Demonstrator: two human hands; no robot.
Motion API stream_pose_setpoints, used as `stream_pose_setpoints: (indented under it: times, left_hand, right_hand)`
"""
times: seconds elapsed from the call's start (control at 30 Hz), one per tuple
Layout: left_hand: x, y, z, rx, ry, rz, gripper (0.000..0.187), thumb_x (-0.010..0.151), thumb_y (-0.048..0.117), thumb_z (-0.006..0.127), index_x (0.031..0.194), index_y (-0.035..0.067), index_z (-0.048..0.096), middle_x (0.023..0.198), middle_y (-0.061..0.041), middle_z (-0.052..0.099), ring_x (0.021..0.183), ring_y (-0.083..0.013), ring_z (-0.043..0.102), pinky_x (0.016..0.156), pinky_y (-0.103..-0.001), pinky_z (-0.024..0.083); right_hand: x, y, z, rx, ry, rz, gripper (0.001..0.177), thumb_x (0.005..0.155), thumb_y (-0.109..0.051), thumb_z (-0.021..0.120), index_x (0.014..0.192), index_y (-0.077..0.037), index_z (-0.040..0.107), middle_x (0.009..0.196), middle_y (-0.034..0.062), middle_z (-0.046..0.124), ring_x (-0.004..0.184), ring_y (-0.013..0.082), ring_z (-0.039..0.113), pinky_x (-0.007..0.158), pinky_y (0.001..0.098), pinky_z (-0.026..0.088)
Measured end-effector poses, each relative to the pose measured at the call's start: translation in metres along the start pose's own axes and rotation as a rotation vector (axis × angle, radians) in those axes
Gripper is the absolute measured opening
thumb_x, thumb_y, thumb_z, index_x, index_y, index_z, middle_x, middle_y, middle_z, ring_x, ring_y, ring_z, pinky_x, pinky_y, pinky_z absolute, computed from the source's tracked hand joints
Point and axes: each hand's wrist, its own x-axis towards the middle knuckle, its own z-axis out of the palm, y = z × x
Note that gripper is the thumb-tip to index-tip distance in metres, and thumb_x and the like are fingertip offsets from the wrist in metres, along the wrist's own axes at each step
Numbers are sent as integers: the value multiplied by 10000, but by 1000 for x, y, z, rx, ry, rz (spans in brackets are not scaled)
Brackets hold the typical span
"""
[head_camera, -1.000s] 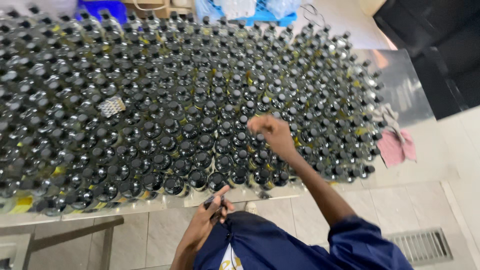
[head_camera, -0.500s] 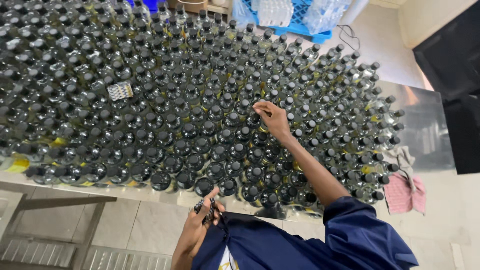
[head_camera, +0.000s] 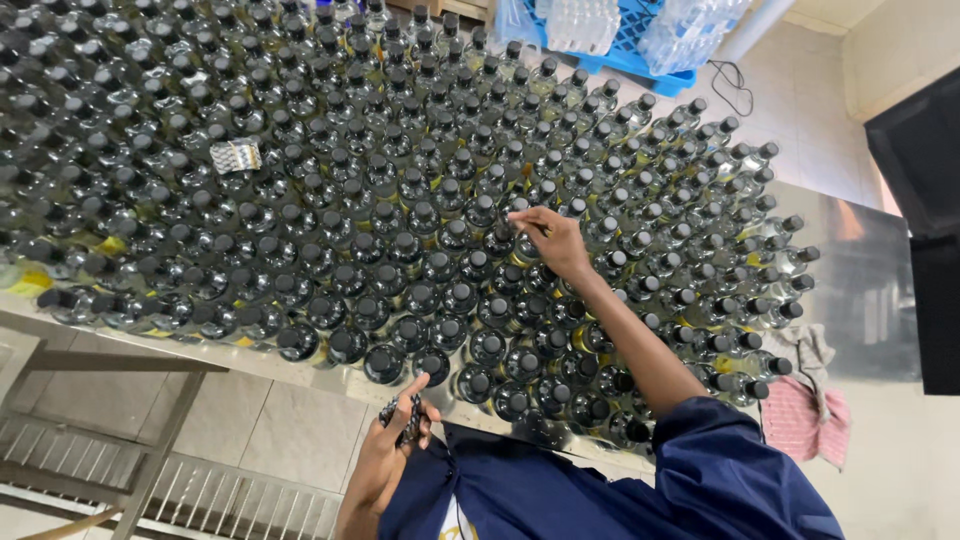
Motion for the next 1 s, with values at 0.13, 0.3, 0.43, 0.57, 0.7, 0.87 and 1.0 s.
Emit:
stream_pose_setpoints:
  times: [0.13, 0.3, 0.43, 0.57, 0.7, 0.87, 1.0]
  left_hand:
    - [-6, -6, 8, 26, 40, -9, 870, 964, 487, 642, 1689, 25, 510, 955, -129, 690, 794, -184, 526, 694, -352, 435]
    - [-12, -15, 10, -4, 57, 25, 887, 969, 476, 654, 1689, -11, 478, 963, -134, 705, 779, -181, 537, 683, -354, 446]
    - [-17, -23, 11, -12, 76, 27, 884, 966, 476, 657, 1681, -16, 489, 964, -133, 703, 780, -183, 536, 679, -352, 439]
    - [-19, -28, 13, -27, 65, 40, 847, 988, 447, 645, 1683, -13, 488, 972, -134, 691, 788, -183, 535, 680, -349, 442]
    - [-19, -36, 14, -26, 49, 57, 876, 979, 455, 657, 1688, -24, 467, 969, -141, 693, 789, -180, 538, 673, -346, 445]
    - [-28, -39, 11, -50, 72, 75, 868, 976, 452, 660, 1685, -17, 482, 983, -136, 683, 799, -181, 539, 689, -339, 448]
    - [-29, -47, 2, -57, 74, 121, 845, 985, 442, 657, 1664, -36, 501, 990, -148, 693, 783, -173, 550, 664, -333, 454]
  right_hand:
    - [2, -10, 2, 7, 41, 31, 185, 1034, -47, 760, 1219, -36, 756, 1215, 149, 821, 1129, 260, 820, 1013, 357, 693]
    - [5, -12, -3, -6, -120, 79, 190, 1036, -31, 737, 1220, -65, 767, 1189, 124, 821, 1109, 254, 807, 1031, 394, 685]
    - [7, -16, -15, -9, -222, 171, 234, 1061, -28, 682, 1277, -88, 750, 1261, 117, 811, 1252, 310, 760, 1135, 513, 626]
    - [11, -11, -10, -98, -349, 66, 232, 999, -123, 796, 1218, -80, 731, 1269, 138, 790, 1180, 268, 764, 1136, 465, 588]
    - [20, -14, -4, -192, -382, 30, 144, 1017, -143, 790, 1138, -95, 727, 1119, 84, 810, 974, 224, 776, 873, 383, 637]
    - [29, -36, -16, -294, -533, 127, 367, 1042, -212, 731, 1381, -94, 652, 1394, 138, 760, 1233, 300, 754, 1046, 486, 621]
    - [32, -56, -30, -237, -615, 274, 393, 1087, -226, 653, 1470, -137, 637, 1442, 169, 738, 491, 113, 474, 641, 340, 558]
